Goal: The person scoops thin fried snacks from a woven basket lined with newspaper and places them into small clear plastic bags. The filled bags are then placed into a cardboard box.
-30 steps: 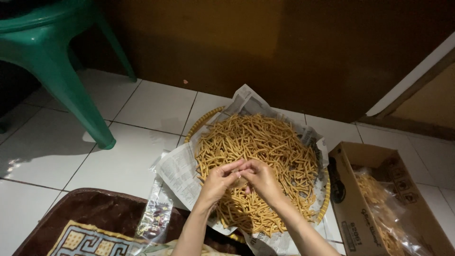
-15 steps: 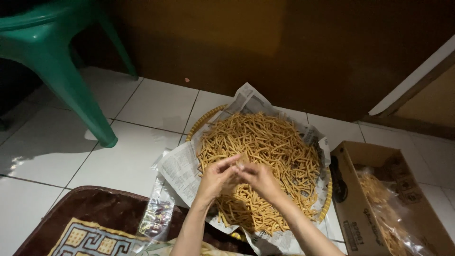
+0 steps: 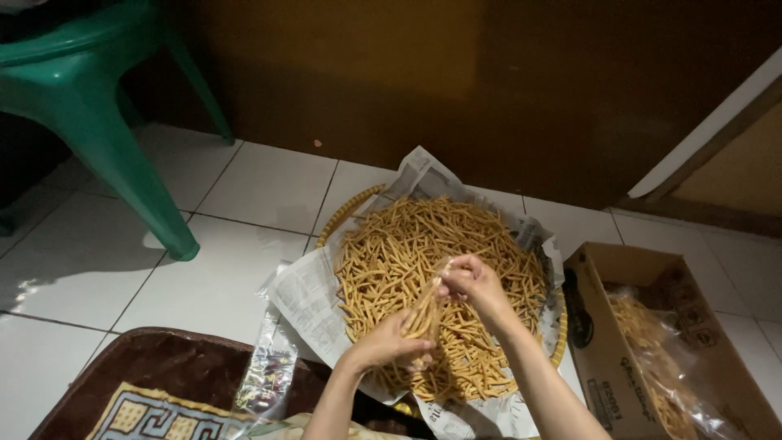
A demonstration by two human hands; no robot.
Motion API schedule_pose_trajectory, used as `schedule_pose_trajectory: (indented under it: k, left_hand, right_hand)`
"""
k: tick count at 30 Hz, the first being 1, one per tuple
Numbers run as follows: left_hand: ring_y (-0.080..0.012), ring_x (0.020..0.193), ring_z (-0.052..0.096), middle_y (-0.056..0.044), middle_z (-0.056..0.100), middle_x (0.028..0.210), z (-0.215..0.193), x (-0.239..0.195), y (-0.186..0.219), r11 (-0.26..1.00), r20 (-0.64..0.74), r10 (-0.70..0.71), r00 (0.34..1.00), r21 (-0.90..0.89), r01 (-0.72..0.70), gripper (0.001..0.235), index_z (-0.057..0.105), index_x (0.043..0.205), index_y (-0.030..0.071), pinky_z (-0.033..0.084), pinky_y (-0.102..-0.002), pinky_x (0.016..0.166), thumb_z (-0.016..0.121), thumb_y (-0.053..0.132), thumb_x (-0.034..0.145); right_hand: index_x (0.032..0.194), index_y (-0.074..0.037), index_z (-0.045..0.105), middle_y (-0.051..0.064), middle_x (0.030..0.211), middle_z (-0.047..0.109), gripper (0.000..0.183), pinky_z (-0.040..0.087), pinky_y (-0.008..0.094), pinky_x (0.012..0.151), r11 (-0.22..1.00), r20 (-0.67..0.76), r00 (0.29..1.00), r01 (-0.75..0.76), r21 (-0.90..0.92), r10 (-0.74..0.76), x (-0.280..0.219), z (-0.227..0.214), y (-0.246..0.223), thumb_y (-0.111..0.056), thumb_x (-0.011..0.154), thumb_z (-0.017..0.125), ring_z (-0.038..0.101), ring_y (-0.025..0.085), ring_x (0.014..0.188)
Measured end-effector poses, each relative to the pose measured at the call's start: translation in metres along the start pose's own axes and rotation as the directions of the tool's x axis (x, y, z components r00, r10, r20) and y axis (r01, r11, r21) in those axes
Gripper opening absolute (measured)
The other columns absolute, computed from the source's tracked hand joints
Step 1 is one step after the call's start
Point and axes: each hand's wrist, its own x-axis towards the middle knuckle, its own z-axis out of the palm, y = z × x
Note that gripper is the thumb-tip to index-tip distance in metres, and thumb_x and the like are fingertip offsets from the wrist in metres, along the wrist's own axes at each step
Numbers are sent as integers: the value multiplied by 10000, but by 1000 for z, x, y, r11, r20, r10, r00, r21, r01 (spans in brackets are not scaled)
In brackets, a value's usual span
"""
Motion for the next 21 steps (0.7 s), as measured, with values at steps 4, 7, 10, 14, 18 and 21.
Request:
schedule_pose_trajectory:
  k: [4, 7, 10, 14, 18, 21]
  left_hand:
    - [-47, 701, 624, -80, 666, 1128, 4, 0, 1, 981, -72, -13, 997, 191, 26, 639, 453, 1421, 132, 528, -125, 543, 716, 157, 839]
    - [-74, 729, 624, -83, 647, 1190, 9, -4, 9, 970, -109, 18, 994, 244, 9, 679, 387, 1486, 200, 568, -177, 653, 667, 124, 873]
    - [-220, 1164, 603, -106, 533, 1391, 9, -3, 9, 890, -91, 169, 981, 443, -112, 864, 226, 1555, 225, 505, -399, 1036, 683, 311, 827]
    - [-224, 1211, 588, -79, 558, 1374, 13, -10, 15, 925, -130, 65, 989, 380, -11, 833, 332, 1503, 243, 472, -422, 1077, 697, 417, 775]
    - [-72, 757, 627, -66, 679, 1172, 16, -11, 18, 948, -129, -3, 992, 315, 44, 655, 448, 1457, 225, 571, -248, 802, 662, 333, 848]
    - [-142, 765, 725, -136, 678, 1178, 13, -9, 15, 988, -69, 47, 997, 153, -36, 588, 469, 1402, 99, 678, -240, 711, 690, 189, 865]
  right_hand:
    - [948, -78, 638, 107, 873, 764, 83, 504, 232, 622, 997, 16, 999, 36, -66, -35, 9, -7, 12, -143, 930, 688, 667, 134, 676]
    - [901, -68, 723, 72, 865, 713, 105, 503, 251, 662, 976, 50, 996, 83, -200, -74, 15, -11, 20, -160, 929, 680, 591, 140, 691]
    - [1009, -151, 791, 49, 1022, 779, 280, 561, 340, 826, 889, 162, 983, 146, -434, -82, 16, -13, 17, -349, 834, 699, 701, 149, 846]
    - [1066, -171, 756, 59, 1116, 733, 225, 592, 345, 845, 833, 446, 881, 359, -420, -155, 15, -18, 2, -261, 901, 631, 690, 173, 976]
    - [964, -122, 755, 57, 940, 777, 162, 643, 291, 763, 811, 281, 923, 369, -454, -262, 9, -25, -19, -227, 862, 685, 732, 167, 848]
    - [900, -136, 767, 33, 879, 757, 129, 560, 331, 792, 909, -29, 954, 276, -313, -300, 9, -33, -20, -228, 823, 719, 671, 170, 848]
